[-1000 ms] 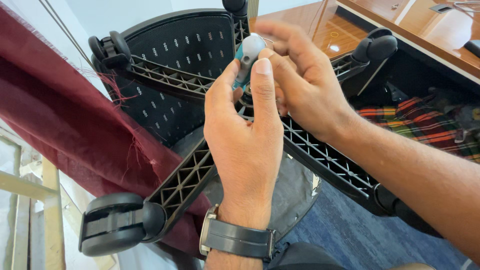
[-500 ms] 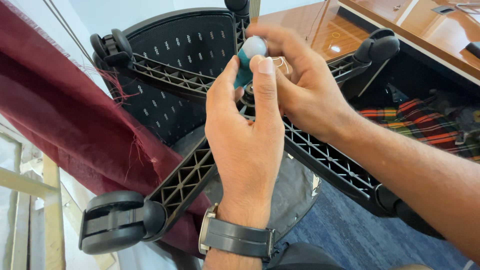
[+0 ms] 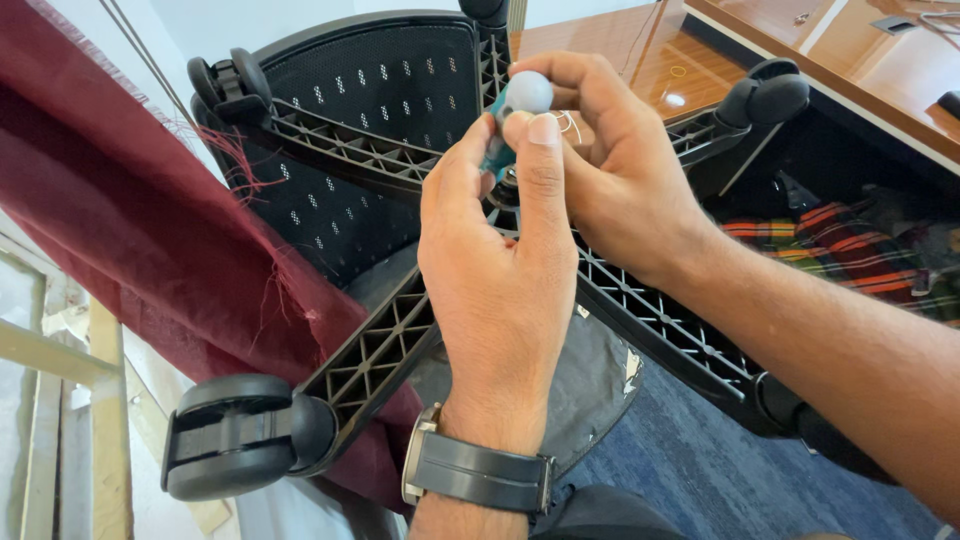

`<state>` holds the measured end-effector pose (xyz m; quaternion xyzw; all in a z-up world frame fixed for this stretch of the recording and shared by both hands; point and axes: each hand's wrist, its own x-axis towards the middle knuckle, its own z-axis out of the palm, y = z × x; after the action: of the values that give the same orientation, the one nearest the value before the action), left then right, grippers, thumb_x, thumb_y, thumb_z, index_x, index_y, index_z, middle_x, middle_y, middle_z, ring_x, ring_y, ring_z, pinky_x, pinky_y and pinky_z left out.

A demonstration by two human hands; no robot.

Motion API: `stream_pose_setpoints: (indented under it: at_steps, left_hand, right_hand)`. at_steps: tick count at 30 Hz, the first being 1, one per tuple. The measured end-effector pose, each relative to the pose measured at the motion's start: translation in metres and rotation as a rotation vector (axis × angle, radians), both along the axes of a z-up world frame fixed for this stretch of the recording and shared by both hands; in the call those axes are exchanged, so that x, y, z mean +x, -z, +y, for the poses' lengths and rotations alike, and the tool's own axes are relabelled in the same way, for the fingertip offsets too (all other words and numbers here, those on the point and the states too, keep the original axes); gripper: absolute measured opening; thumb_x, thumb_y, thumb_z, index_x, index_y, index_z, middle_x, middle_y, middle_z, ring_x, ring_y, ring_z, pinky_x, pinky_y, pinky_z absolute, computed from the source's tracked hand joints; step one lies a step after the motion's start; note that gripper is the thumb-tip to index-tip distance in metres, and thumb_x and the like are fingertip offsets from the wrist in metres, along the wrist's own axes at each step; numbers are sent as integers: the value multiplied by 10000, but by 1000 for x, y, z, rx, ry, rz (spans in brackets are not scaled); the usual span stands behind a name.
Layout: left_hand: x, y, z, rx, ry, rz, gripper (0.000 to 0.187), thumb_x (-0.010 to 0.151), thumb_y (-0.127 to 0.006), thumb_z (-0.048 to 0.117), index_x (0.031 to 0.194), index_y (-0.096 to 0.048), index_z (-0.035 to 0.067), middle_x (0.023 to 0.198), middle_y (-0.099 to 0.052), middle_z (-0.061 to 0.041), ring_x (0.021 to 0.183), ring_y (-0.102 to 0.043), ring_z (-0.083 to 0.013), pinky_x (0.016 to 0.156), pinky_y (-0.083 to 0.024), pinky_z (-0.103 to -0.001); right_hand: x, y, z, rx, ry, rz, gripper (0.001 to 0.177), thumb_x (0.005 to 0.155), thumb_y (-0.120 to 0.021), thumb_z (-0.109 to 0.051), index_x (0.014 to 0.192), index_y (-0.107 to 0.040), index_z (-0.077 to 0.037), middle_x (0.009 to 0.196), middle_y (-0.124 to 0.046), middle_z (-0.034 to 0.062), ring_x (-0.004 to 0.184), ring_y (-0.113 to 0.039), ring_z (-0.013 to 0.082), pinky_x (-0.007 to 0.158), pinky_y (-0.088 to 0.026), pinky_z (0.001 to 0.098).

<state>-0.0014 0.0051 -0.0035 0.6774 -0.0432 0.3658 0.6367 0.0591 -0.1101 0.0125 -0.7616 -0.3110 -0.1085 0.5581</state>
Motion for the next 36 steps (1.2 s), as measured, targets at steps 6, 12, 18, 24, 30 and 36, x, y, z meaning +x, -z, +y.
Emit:
stream_pose_setpoints:
  at_steps: [6, 12, 18, 24, 30, 36]
  left_hand:
    - [1, 2, 1, -24, 7, 14, 574, 1020, -555, 495, 1204, -675, -35, 1205, -706, -166, 1106, -680, -242, 962, -541, -340]
    - [2, 4, 2, -14, -7, 30, 588, 1050, -562, 491, 1303, -664, -30, 1247, -712, -171, 1129, -706, -239, 975, -575, -337]
    - [0, 2, 3, -73, 31, 14, 598, 1034, -574, 526, 1289, -639, -10, 1206, -697, -160, 1068, -684, -226, 927, -555, -323]
    - [0, 0, 4, -43, 2, -46, 587, 1043, -555, 510, 1281, -662, -16, 1219, -715, -154, 1103, -693, -215, 967, -557, -320]
    - [3, 0, 4, -43, -4, 5, 614, 1038, -588, 477, 1354, -627, -48, 1258, -717, -172, 1124, -726, -227, 974, -583, -324]
    - [14, 3, 5, -94, -3, -29, 533, 979, -596, 442, 1229, -672, -22, 1153, -734, -169, 1040, -735, -229, 938, -574, -317]
  right_hand:
    - [2, -1, -3, 66, -16, 61, 340, 1156, -570, -200, 1416, -431, -32, 1219, -652, 71, 1007, -639, 56, 780, -547, 199]
    - [-3, -3, 3, 45, -21, 93, 402, 1089, -572, -209, 1457, -473, -81, 1226, -618, 35, 843, -620, 43, 623, -525, 192]
    - [-3, -3, 3, 1, 92, 70, 340, 1039, -557, -236, 1310, -527, -32, 1009, -661, -15, 878, -630, 6, 709, -539, 158]
    - [3, 5, -2, 60, 64, 24, 311, 1102, -635, -238, 1287, -490, -35, 869, -531, -4, 761, -501, 30, 669, -460, 208]
    - [2, 4, 1, 14, -16, 72, 450, 1024, -669, -183, 1422, -507, -48, 1018, -647, 7, 823, -603, 40, 634, -491, 209]
    - [-2, -2, 7, -18, 48, 36, 350, 994, -599, -163, 1302, -509, -23, 1022, -688, 4, 930, -669, 35, 813, -563, 191]
